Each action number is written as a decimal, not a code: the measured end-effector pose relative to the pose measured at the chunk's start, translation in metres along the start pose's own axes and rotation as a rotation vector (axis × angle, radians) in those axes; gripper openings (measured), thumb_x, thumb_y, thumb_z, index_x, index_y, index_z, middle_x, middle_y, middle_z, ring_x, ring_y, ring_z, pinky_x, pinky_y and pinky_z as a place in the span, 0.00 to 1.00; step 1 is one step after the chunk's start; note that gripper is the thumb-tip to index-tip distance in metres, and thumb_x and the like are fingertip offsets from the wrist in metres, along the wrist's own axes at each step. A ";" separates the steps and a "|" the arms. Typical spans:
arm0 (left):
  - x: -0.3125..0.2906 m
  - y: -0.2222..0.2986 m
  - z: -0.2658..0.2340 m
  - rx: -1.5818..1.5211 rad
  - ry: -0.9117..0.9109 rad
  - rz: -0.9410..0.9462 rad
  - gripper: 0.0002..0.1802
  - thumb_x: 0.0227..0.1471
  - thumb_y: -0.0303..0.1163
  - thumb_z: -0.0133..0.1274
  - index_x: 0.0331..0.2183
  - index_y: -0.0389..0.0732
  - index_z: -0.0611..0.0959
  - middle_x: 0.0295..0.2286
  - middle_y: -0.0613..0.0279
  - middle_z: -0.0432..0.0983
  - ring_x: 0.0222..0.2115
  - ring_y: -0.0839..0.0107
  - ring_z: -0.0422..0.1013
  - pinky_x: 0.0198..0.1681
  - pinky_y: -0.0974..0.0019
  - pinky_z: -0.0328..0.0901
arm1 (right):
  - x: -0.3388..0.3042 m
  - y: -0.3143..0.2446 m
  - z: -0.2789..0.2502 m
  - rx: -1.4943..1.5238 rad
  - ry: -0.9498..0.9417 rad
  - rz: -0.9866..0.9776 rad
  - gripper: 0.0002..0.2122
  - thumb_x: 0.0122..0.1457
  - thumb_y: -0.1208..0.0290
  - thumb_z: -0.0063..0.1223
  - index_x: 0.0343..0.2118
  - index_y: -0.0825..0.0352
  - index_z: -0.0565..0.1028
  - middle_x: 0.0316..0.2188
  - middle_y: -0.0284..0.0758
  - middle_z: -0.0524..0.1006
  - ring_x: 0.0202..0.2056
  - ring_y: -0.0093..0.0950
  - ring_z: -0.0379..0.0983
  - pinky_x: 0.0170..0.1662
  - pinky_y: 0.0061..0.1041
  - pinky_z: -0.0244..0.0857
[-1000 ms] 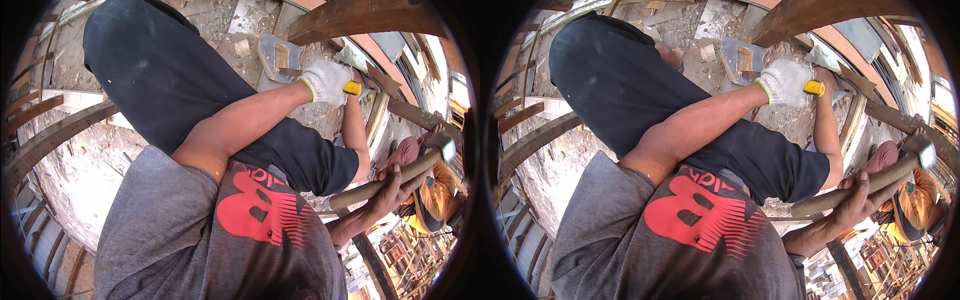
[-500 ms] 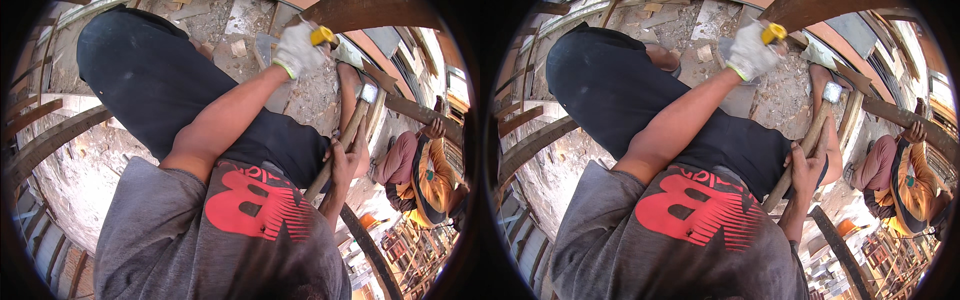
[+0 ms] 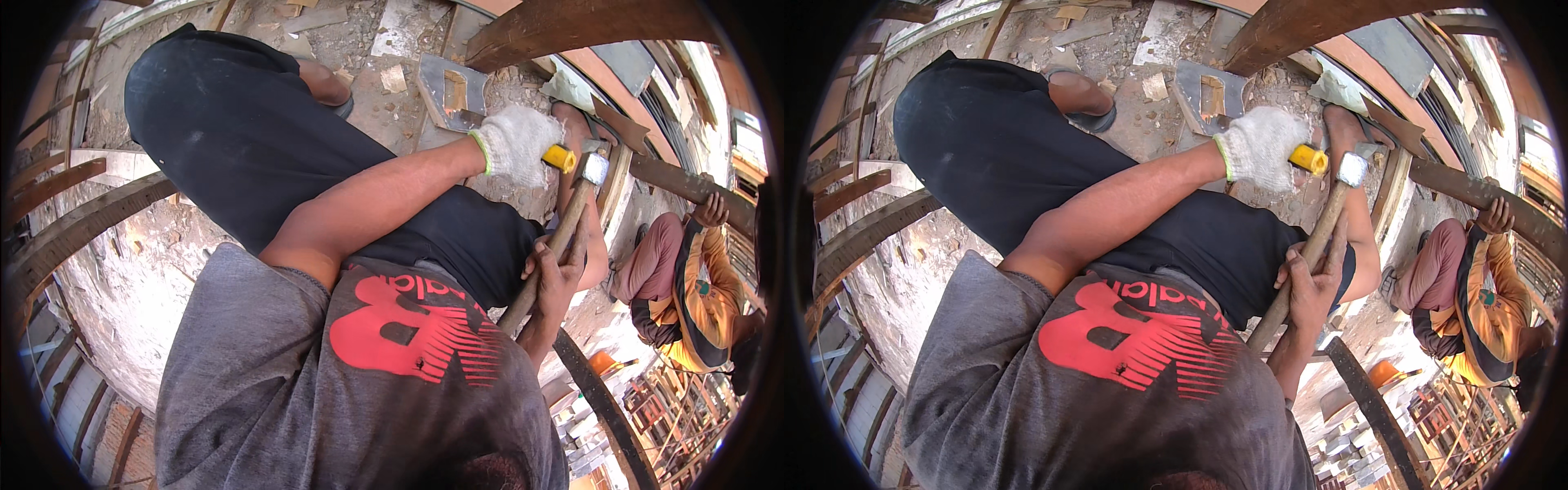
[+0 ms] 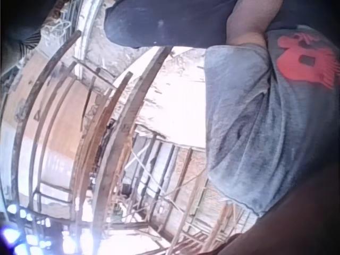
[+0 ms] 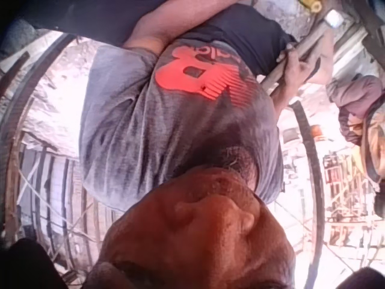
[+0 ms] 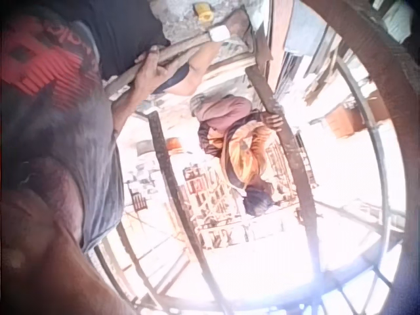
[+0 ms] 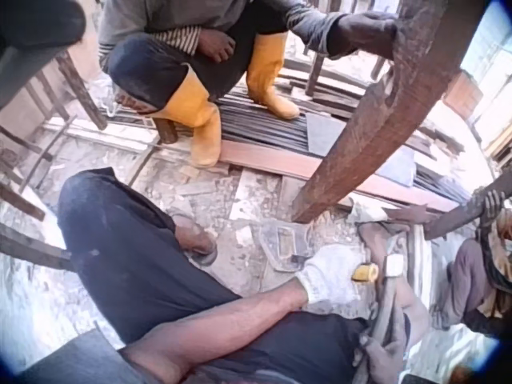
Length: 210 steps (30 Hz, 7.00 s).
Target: The person fits a plastic handle onto a hand saw blade, using an axe as a mallet to tap pieces into place and checking the alignment with their hands.
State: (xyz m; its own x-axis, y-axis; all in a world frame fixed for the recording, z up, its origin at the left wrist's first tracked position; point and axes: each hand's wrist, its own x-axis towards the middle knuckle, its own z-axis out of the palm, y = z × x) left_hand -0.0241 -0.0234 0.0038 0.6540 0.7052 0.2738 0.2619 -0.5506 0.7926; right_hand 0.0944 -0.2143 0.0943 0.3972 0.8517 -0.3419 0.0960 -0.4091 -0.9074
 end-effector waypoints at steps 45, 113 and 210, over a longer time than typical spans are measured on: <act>0.025 -0.016 0.023 0.160 -0.065 -0.101 0.22 0.34 0.46 0.64 0.34 0.44 0.85 0.28 0.48 0.81 0.31 0.50 0.79 0.36 0.49 0.73 | 0.003 -0.006 0.000 -0.397 0.217 -0.238 0.41 0.59 0.81 0.48 0.72 0.54 0.42 0.26 0.34 0.72 0.18 0.20 0.64 0.21 0.18 0.63; 0.020 -0.001 0.018 0.074 -0.167 -0.032 0.21 0.34 0.46 0.66 0.31 0.43 0.85 0.27 0.47 0.81 0.31 0.47 0.79 0.35 0.49 0.72 | -0.017 -0.057 -0.034 -0.116 0.745 -0.627 0.43 0.55 0.81 0.51 0.72 0.58 0.43 0.27 0.35 0.73 0.20 0.20 0.66 0.22 0.20 0.64; 0.010 0.004 -0.019 -0.045 0.204 0.092 0.20 0.36 0.43 0.67 0.30 0.41 0.82 0.25 0.50 0.79 0.27 0.49 0.77 0.34 0.52 0.71 | -0.011 0.012 -0.026 0.071 0.072 0.016 0.43 0.53 0.82 0.52 0.72 0.60 0.46 0.24 0.34 0.73 0.16 0.21 0.69 0.17 0.18 0.65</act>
State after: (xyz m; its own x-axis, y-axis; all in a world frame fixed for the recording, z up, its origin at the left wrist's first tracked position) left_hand -0.0305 -0.0098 0.0200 0.5150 0.7315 0.4469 0.1733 -0.5995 0.7814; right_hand 0.1151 -0.2373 0.0941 0.4634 0.8181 -0.3405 0.0248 -0.3961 -0.9179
